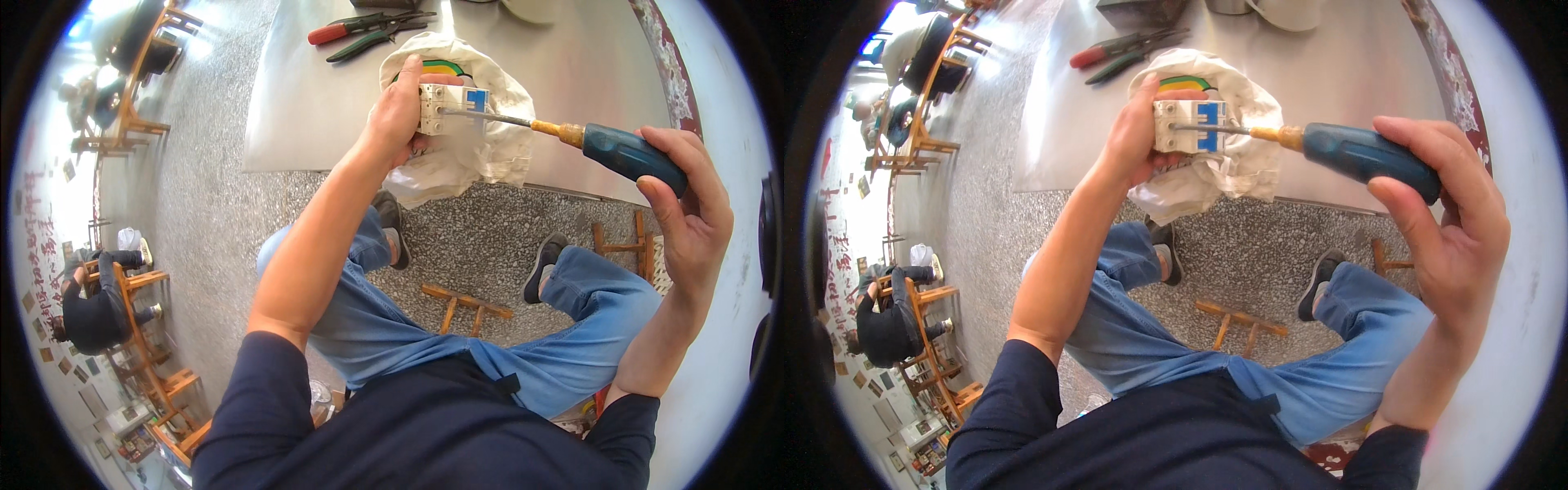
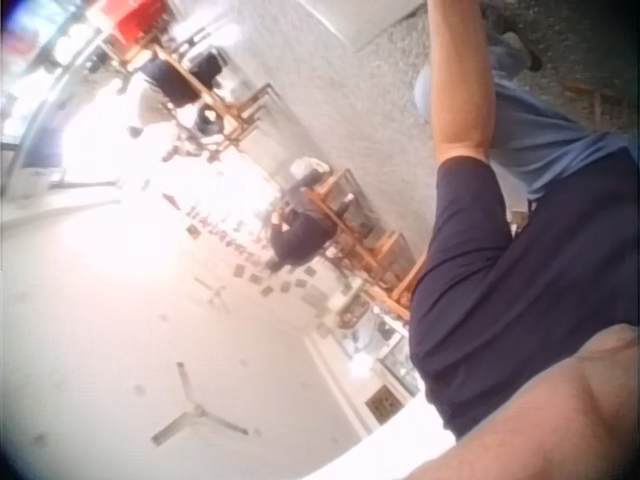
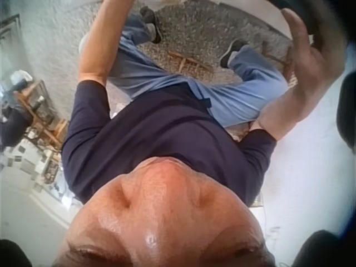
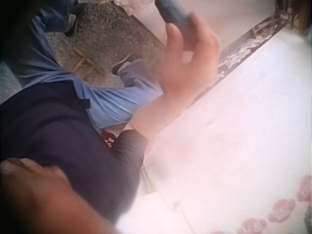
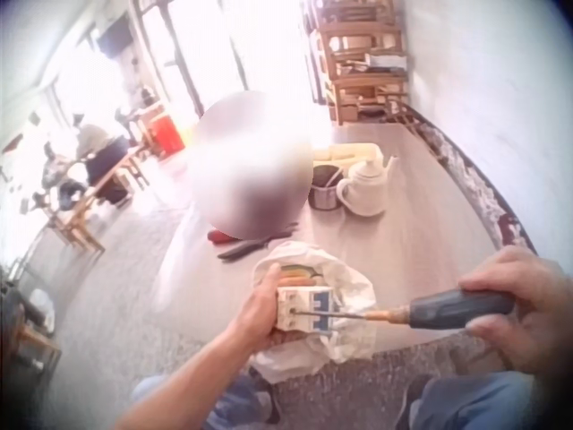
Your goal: The person holds a white electrical component and uses a screwdriver to tighten screws on its terminals. The person repeatedly adjusts the component and continues screwing throughout the clip.
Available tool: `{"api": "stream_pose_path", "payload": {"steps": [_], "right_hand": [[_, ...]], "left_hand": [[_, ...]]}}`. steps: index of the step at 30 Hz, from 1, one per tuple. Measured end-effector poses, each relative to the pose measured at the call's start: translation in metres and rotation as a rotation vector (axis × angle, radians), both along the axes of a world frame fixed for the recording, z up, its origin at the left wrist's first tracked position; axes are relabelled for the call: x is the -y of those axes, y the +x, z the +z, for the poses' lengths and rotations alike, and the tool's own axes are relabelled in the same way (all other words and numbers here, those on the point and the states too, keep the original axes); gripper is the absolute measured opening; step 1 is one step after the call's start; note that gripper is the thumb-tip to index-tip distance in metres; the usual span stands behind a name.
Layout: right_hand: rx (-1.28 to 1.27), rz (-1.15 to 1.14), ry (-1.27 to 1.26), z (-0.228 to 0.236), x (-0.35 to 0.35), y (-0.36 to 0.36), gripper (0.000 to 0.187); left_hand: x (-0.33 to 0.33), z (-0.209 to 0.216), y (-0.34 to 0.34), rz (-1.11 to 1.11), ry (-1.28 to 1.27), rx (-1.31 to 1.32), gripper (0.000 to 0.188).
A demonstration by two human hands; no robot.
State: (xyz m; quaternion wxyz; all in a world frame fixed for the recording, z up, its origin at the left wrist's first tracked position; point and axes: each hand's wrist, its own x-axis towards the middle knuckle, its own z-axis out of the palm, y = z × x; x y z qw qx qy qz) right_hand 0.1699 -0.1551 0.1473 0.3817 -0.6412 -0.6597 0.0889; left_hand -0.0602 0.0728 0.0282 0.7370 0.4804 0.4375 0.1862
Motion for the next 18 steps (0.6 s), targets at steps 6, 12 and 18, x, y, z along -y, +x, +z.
{"api": "stream_pose_path", "payload": {"steps": [6,12,18], "right_hand": [[-0.211,-0.204,-0.154,0.001,0.004,-0.006,0.035],[-0.129,-0.079,-0.009,-0.009,-0.004,-0.013,0.041],[-0.156,-0.047,-0.108,-0.003,0.001,-0.005,0.045]], "left_hand": [[0.002,0.002,0.001,-0.002,0.032,-0.017,0.07],[0.001,0.0,-0.002,-0.017,0.031,-0.006,0.071],[0.0,-0.005,0.0,-0.003,0.032,0.001,0.07]]}}
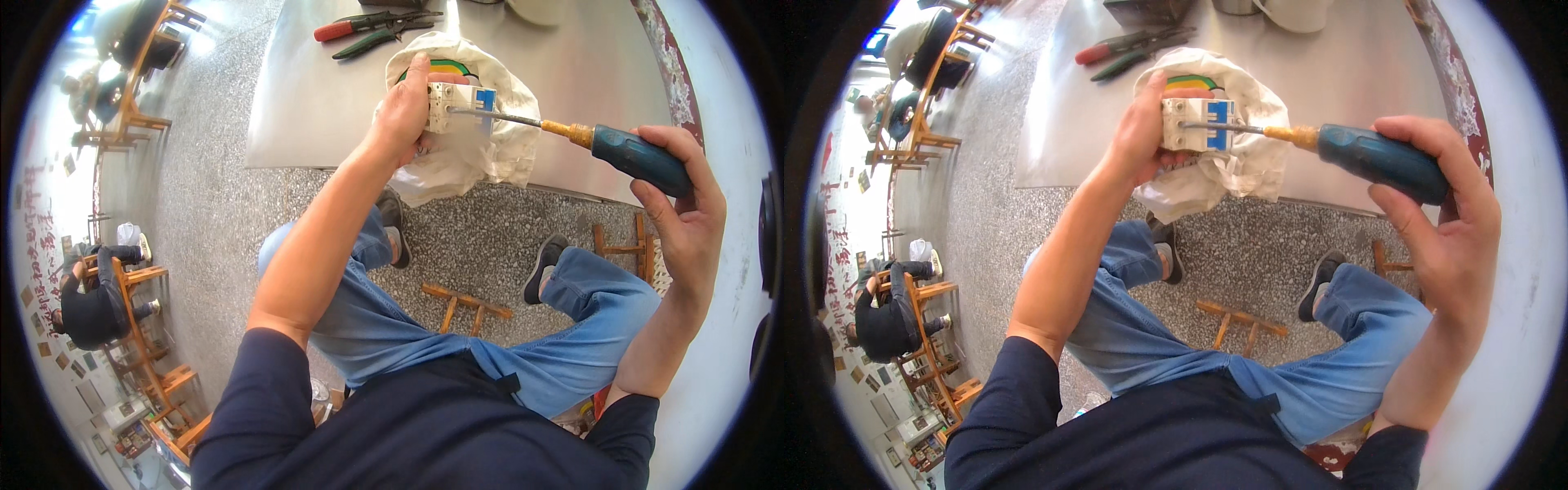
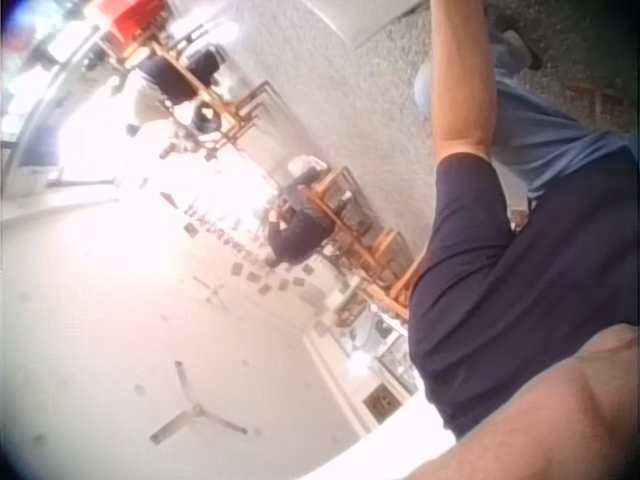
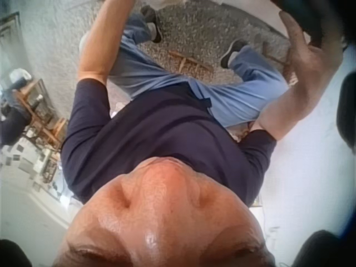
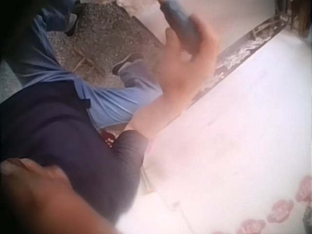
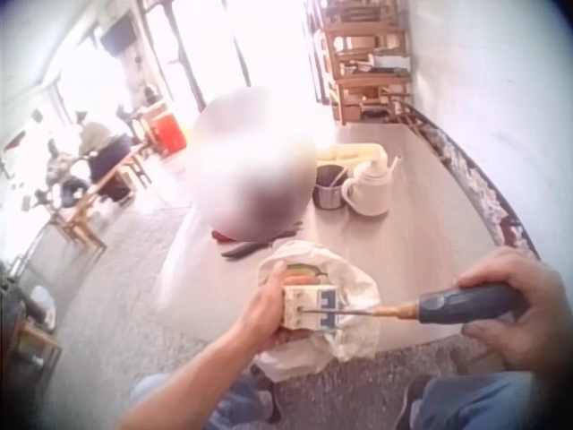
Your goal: The person holds a white electrical component and uses a screwdriver to tighten screws on its terminals. The person repeatedly adjusts the component and continues screwing throughout the clip.
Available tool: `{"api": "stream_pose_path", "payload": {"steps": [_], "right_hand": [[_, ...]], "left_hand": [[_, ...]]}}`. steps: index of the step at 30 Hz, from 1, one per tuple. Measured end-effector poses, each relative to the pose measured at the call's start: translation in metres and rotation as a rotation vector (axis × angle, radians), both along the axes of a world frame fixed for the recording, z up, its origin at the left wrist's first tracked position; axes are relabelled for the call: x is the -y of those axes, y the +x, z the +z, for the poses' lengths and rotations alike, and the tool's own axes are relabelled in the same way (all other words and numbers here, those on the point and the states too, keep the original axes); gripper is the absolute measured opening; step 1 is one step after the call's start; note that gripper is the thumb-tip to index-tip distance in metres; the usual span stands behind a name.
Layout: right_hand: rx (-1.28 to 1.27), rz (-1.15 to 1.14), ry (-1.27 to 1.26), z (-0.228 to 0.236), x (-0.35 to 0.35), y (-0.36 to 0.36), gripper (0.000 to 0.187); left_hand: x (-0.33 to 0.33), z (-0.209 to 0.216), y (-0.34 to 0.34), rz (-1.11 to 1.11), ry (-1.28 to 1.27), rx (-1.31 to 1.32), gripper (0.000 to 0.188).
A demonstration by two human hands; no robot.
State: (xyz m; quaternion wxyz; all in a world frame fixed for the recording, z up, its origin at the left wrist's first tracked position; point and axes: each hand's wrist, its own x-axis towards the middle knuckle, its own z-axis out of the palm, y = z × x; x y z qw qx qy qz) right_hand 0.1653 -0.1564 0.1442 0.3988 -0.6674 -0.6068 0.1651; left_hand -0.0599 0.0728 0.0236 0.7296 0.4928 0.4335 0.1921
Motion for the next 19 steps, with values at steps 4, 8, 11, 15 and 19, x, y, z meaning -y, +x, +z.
{"api": "stream_pose_path", "payload": {"steps": [4,8,11,15,19], "right_hand": [[-0.058,-0.083,-0.065,0.004,-0.002,-0.004,0.041],[-0.016,-0.199,-0.177,0.01,0.0,-0.006,0.033],[-0.11,-0.272,-0.194,-0.001,0.003,0.004,0.034],[-0.024,-0.089,-0.025,0.001,0.0,-0.005,0.043],[-0.061,-0.068,-0.175,-0.007,0.002,0.019,0.047]], "left_hand": [[-0.002,0.0,-0.001,0.019,-0.01,-0.008,0.071],[0.008,0.011,0.007,0.046,-0.107,-0.051,0.073],[0.012,0.012,0.01,0.052,-0.009,-0.001,0.073],[0.004,-0.017,0.004,0.035,0.099,0.075,0.075],[-0.006,-0.02,0.002,-0.044,0.331,-0.02,0.075]]}}
